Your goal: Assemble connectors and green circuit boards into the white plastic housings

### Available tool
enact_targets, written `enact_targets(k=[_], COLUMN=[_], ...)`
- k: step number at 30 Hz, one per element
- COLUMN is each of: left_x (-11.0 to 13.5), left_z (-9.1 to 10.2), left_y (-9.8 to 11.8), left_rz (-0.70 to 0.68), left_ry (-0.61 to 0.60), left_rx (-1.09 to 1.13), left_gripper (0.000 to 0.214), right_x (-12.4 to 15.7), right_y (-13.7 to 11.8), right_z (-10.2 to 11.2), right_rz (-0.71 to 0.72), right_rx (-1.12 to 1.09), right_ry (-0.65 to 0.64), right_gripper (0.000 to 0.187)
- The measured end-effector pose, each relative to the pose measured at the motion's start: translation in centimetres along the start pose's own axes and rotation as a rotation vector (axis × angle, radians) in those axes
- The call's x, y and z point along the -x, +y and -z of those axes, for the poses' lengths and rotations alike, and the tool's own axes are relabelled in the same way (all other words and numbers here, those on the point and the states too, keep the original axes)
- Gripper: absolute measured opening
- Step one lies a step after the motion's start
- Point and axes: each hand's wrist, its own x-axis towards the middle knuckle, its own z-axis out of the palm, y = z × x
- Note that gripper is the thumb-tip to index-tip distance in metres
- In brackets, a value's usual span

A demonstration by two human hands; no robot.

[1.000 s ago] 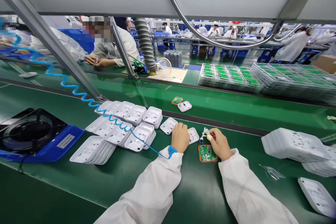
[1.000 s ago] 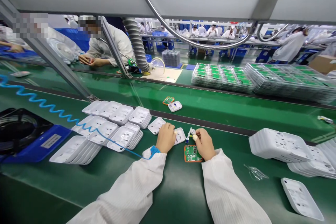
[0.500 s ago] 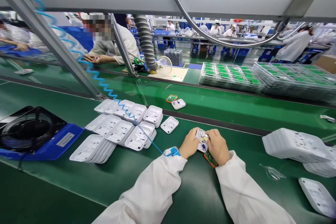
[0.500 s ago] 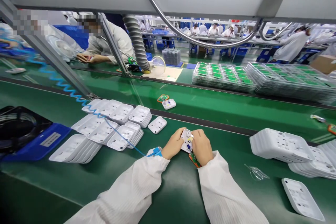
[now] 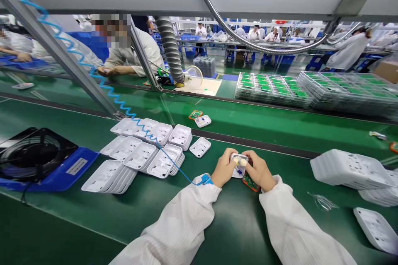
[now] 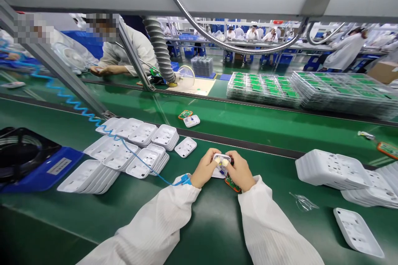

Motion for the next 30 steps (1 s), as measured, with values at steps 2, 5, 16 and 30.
enact_targets(k=[2, 5, 16, 30], left_x=[0.1, 0.2, 0.1, 0.4], left_z=[0.0, -0.1, -0.7, -0.5], left_y=[0.3, 0.2, -0.6, 0.2], left_rz=[-0.027, -0.013, 0.146, 0.179], left_ry=[-0.016, 0.028, 0.088, 0.087], left_rx=[-0.026, -0.062, 0.030, -0.023], left_gripper=[0.023, 0.026, 0.023, 0.026], right_x=[0.0, 0.2, 1.0, 0.9], right_y=[0.1, -0.3, -1.3, -0.9], right_z=[0.0, -0.2, -2.1, -2.0], right_rz=[-0.034, 0.010, 0.169, 0.161], right_rx=[-0.033, 0.099, 0.443, 0.386], right_ry=[-0.075, 0.068, -0.047, 0.007], right_gripper=[0.014, 0.017, 0.015, 0.012])
